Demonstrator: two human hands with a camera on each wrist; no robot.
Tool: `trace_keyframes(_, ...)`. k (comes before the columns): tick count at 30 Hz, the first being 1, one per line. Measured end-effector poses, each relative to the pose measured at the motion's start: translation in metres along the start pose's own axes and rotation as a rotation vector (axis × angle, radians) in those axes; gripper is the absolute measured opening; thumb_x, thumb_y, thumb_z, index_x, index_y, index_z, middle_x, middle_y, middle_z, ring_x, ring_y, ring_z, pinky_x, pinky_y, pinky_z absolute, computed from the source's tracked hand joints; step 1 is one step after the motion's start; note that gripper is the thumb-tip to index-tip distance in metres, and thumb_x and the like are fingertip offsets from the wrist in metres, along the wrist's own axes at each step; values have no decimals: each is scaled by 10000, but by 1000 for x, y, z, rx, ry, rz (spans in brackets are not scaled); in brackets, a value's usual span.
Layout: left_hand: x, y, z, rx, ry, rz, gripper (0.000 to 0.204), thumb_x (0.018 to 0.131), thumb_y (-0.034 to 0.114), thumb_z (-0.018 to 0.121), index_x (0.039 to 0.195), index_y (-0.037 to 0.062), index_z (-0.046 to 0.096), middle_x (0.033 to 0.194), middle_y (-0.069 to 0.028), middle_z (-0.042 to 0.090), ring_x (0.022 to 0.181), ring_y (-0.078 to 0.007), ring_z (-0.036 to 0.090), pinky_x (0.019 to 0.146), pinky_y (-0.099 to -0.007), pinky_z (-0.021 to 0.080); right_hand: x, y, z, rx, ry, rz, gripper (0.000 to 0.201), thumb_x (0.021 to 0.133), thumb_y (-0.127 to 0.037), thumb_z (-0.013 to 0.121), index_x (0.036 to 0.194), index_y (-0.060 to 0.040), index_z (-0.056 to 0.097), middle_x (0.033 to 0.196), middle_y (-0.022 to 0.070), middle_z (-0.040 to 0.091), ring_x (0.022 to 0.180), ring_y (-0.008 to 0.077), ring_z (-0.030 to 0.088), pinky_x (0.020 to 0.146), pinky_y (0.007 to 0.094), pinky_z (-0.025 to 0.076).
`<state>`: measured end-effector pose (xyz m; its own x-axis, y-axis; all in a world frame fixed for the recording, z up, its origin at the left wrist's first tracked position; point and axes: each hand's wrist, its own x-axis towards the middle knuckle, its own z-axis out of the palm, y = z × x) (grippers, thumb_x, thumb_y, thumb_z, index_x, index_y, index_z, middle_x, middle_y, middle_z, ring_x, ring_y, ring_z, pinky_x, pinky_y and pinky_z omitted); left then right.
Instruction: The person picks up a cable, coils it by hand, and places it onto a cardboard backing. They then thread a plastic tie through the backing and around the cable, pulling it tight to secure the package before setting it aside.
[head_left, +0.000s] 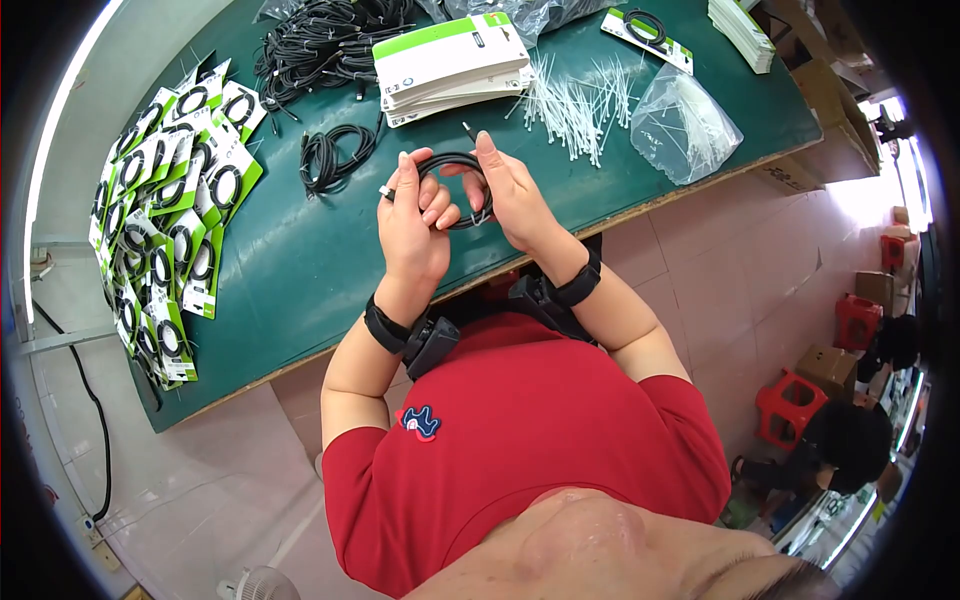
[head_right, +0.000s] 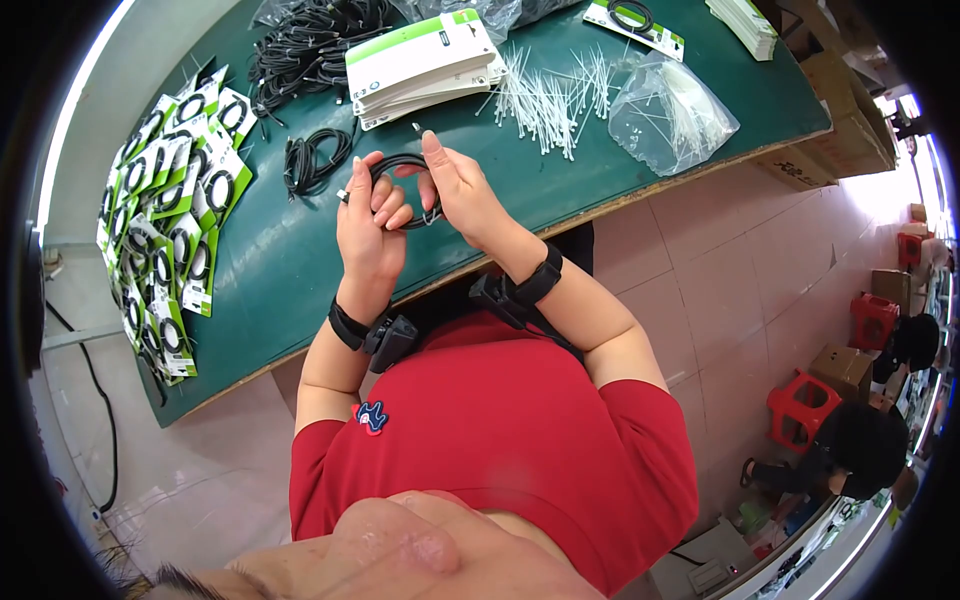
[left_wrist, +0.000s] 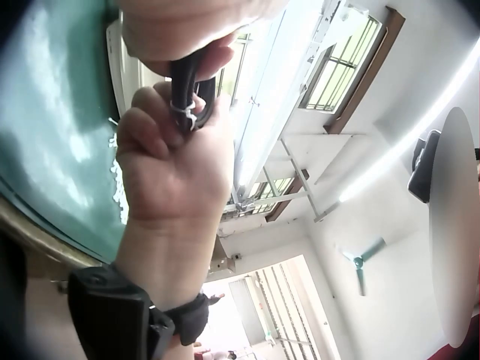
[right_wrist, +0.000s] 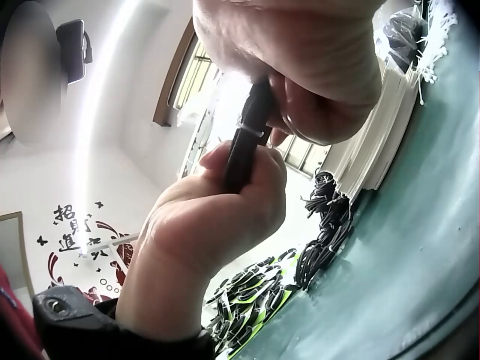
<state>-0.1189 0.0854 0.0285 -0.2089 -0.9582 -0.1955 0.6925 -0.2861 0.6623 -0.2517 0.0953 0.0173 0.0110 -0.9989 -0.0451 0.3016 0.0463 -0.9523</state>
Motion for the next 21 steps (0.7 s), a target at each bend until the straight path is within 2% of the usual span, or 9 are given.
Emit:
trace_keyframes(7, 0, 8, 1, 126, -33, -27, 317, 1019, 309, 474, 1074, 10, 564, 603, 49, 311, 494, -45, 302, 458, -226, 302, -1, 3, -3, -75, -45, 20, 538, 1013, -515, 358, 736, -81, 513, 614, -6, 479, 542, 56, 375, 495, 213, 288)
trace_keyframes(14, -3, -3, 1, 204, -36, 18, 346, 1020, 305, 471, 1108, -10, 583, 604, 34, 354, 483, -61, 348, 485, -262, 396, 1, 15, 1, 27, 130, -126, 504, 1008, -487, 411, 687, -99, 424, 610, -5, 451, 545, 54, 377, 498, 213, 292)
trace_keyframes(19, -5, -8, -5, 255, -88, 52, 365, 1025, 305, 459, 1135, -19, 585, 607, 28, 372, 475, -61, 356, 514, -284, 449, 5, 11, 0, 42, 142, -110, 487, 1010, -454, 433, 748, -51, 513, 617, -14, 445, 547, 45, 373, 493, 205, 293)
trace_keyframes(21, -4, -7, -6, 264, -92, 53, 370, 1027, 303, 453, 1151, -21, 582, 608, 26, 377, 470, -59, 355, 520, -287, 459, 5, 8, 6, 20, 182, -172, 457, 1015, -417, 444, 843, -17, 584, 623, -19, 452, 544, 37, 372, 489, 197, 294)
